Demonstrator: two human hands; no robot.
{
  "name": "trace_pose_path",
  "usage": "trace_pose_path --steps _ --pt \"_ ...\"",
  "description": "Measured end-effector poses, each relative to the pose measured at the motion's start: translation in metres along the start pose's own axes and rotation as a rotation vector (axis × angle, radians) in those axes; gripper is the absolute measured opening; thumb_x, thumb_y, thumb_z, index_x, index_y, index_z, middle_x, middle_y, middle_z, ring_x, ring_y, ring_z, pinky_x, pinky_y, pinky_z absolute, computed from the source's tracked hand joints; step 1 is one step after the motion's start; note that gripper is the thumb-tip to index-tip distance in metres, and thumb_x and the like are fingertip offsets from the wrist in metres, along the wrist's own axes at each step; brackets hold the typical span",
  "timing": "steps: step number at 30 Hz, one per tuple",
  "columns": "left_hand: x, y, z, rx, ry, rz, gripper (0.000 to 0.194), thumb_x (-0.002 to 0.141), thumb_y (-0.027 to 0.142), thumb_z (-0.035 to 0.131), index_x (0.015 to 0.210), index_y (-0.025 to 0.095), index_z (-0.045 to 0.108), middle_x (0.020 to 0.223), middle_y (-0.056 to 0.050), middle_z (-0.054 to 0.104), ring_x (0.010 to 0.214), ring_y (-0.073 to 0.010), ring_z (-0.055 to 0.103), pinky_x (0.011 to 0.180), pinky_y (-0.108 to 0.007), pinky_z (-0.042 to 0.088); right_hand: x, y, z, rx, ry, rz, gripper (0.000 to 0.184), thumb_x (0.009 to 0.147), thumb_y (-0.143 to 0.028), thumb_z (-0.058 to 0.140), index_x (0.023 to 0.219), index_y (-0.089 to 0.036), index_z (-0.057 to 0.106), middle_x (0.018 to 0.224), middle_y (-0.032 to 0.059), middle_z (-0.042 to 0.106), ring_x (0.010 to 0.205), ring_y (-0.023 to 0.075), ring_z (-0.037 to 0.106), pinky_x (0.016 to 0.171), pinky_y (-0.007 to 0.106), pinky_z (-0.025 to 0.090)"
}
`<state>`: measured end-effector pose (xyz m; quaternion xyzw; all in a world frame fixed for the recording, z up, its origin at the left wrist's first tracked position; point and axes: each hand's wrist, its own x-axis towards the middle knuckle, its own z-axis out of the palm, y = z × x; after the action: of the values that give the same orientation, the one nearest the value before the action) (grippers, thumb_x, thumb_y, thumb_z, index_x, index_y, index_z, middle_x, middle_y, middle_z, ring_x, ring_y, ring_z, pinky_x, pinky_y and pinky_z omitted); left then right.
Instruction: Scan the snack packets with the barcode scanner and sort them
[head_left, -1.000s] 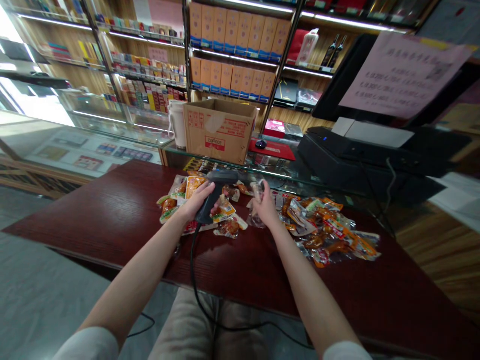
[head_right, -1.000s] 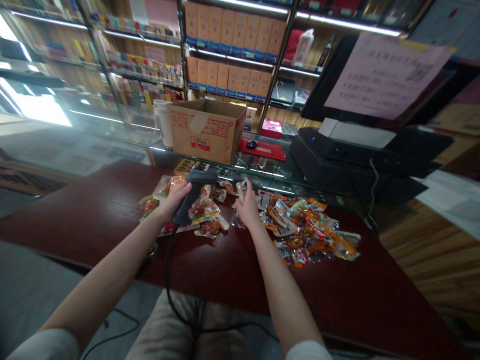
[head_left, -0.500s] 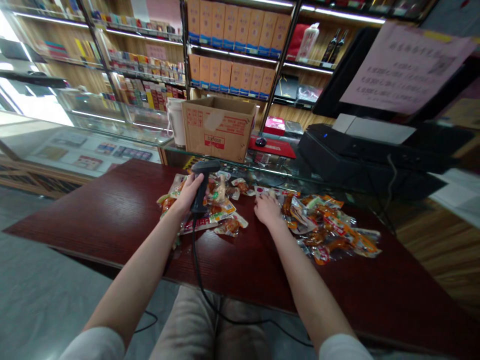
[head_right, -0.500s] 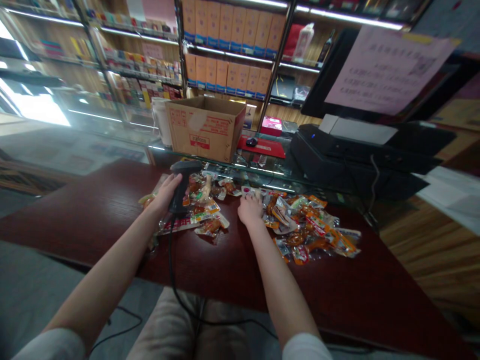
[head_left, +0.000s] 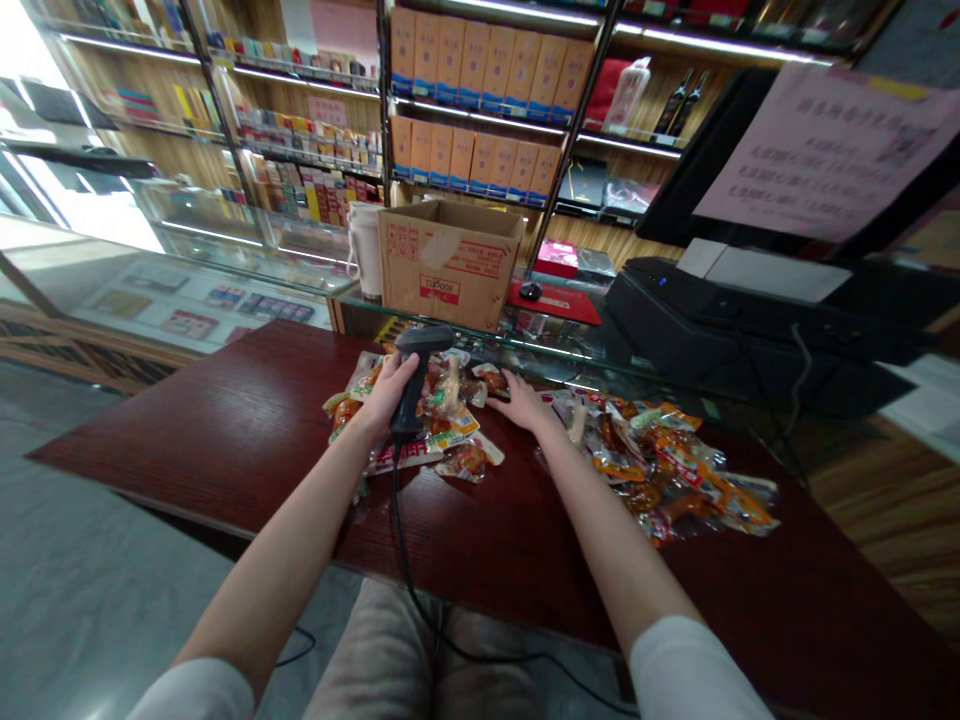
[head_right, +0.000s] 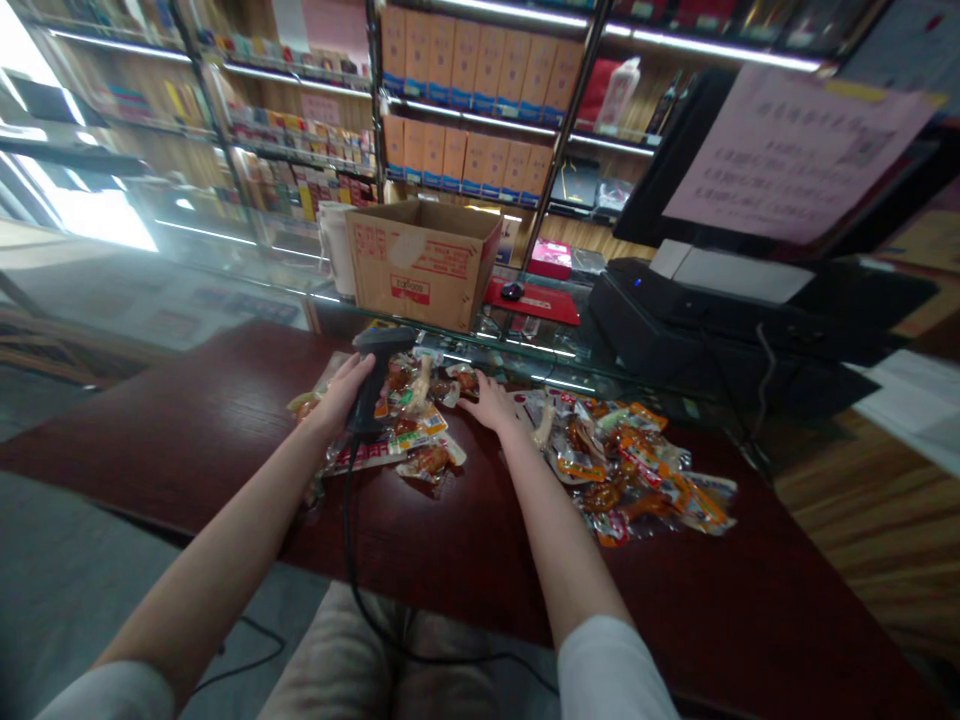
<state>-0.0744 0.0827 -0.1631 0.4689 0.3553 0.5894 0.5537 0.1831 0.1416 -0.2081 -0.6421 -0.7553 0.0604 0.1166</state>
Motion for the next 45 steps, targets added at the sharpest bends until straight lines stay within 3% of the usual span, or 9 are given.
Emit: trace_pose_path --steps 6,13,15,20,23,26,30,34,45 --pt "0.000 -0.001 0.001 -0.005 -0.039 0.006 0.053 0.074 0.058 0.070 0.103 0.020 0.047 0.080 0.000 0.065 0.046 -0.0085 0.053 0.041 -0.022 0.040 0.004 0.010 0.014 0.099 0.056 0.073 0.029 0.091 -0.035 0.058 0.114 -0.016 0.058 0.116 0.0156 0.068 0.105 0.0272 0.064 0.088 0.038 0.046" --pt "-0.004 0.002 0.004 0.056 -0.055 -0.062 0.055 0.075 0.061 0.068 0.103 0.019 0.048 0.059 0.005 0.056 0.042 -0.0097 0.050 0.041 -0.022 0.037 -0.003 0.038 0.027 0.555 0.307 -0.026 0.019 0.077 -0.024 0.060 0.096 -0.019 0.059 0.106 0.0083 0.068 0.102 0.0218 0.064 0.092 0.038 0.047" --pt "-0.004 0.001 0.005 0.043 -0.055 -0.058 0.057 0.073 0.061 0.070 0.105 0.019 0.048 0.061 0.005 0.057 0.044 -0.0099 0.051 0.041 -0.022 0.037 -0.002 0.040 0.030 0.801 0.269 0.001 0.022 0.069 -0.025 0.064 0.090 -0.018 0.062 0.102 0.0077 0.069 0.099 0.0219 0.065 0.092 0.038 0.048" --pt "-0.002 -0.002 0.004 0.048 -0.053 -0.041 0.054 0.074 0.060 0.070 0.102 0.019 0.048 0.063 0.004 0.059 0.043 -0.0097 0.051 0.041 -0.022 0.037 -0.007 0.035 0.029 1.308 -0.033 0.091 0.030 0.061 -0.033 0.073 0.086 -0.018 0.068 0.087 0.0048 0.072 0.085 0.0195 0.067 0.085 0.036 0.051" --pt "-0.001 -0.005 0.003 0.062 -0.063 -0.067 0.050 0.077 0.058 0.067 0.103 0.020 0.049 0.065 0.002 0.060 0.043 -0.0103 0.051 0.041 -0.022 0.037 -0.009 0.031 0.030 1.304 0.048 0.149 0.031 0.062 -0.043 0.076 0.077 -0.018 0.066 0.077 0.0029 0.070 0.079 0.0191 0.066 0.079 0.035 0.052" --pt "-0.001 -0.010 0.005 0.031 -0.089 -0.064 0.045 0.079 0.052 0.068 0.103 0.021 0.049 0.077 -0.001 0.065 0.048 -0.0106 0.054 0.042 -0.023 0.039 -0.010 0.028 0.034 1.258 0.124 0.182 0.042 0.055 -0.036 0.082 0.089 -0.019 0.063 0.076 -0.0014 0.069 0.077 0.0166 0.066 0.078 0.033 0.052" --pt "-0.005 -0.014 0.009 0.028 -0.131 -0.086 0.046 0.079 0.051 0.070 0.107 0.020 0.050 0.072 0.000 0.063 0.048 -0.0112 0.055 0.042 -0.022 0.039 -0.013 0.027 0.032 1.413 -0.008 0.177 0.058 0.057 -0.025 0.082 0.110 -0.022 0.060 0.081 -0.0026 0.069 0.076 0.0150 0.067 0.074 0.031 0.053" --pt "-0.008 -0.013 0.010 0.039 -0.179 -0.128 0.050 0.077 0.053 0.071 0.109 0.019 0.052 0.068 0.001 0.062 0.047 -0.0112 0.055 0.041 -0.022 0.040 -0.014 0.027 0.025 1.574 -0.108 0.159 0.044 0.057 -0.021 0.083 0.096 -0.021 0.064 0.088 0.0013 0.071 0.083 0.0169 0.069 0.076 0.031 0.055" --pt "-0.010 -0.021 0.009 0.165 -0.399 -0.318 0.051 0.078 0.059 0.069 0.105 0.018 0.057 0.074 -0.004 0.065 0.051 -0.0127 0.057 0.042 -0.022 0.044 -0.015 0.019 0.024 1.681 0.068 0.142 0.042 0.056 -0.025 0.085 0.078 -0.023 0.049 0.086 -0.0032 0.069 0.088 0.0167 0.070 0.080 0.034 0.058"
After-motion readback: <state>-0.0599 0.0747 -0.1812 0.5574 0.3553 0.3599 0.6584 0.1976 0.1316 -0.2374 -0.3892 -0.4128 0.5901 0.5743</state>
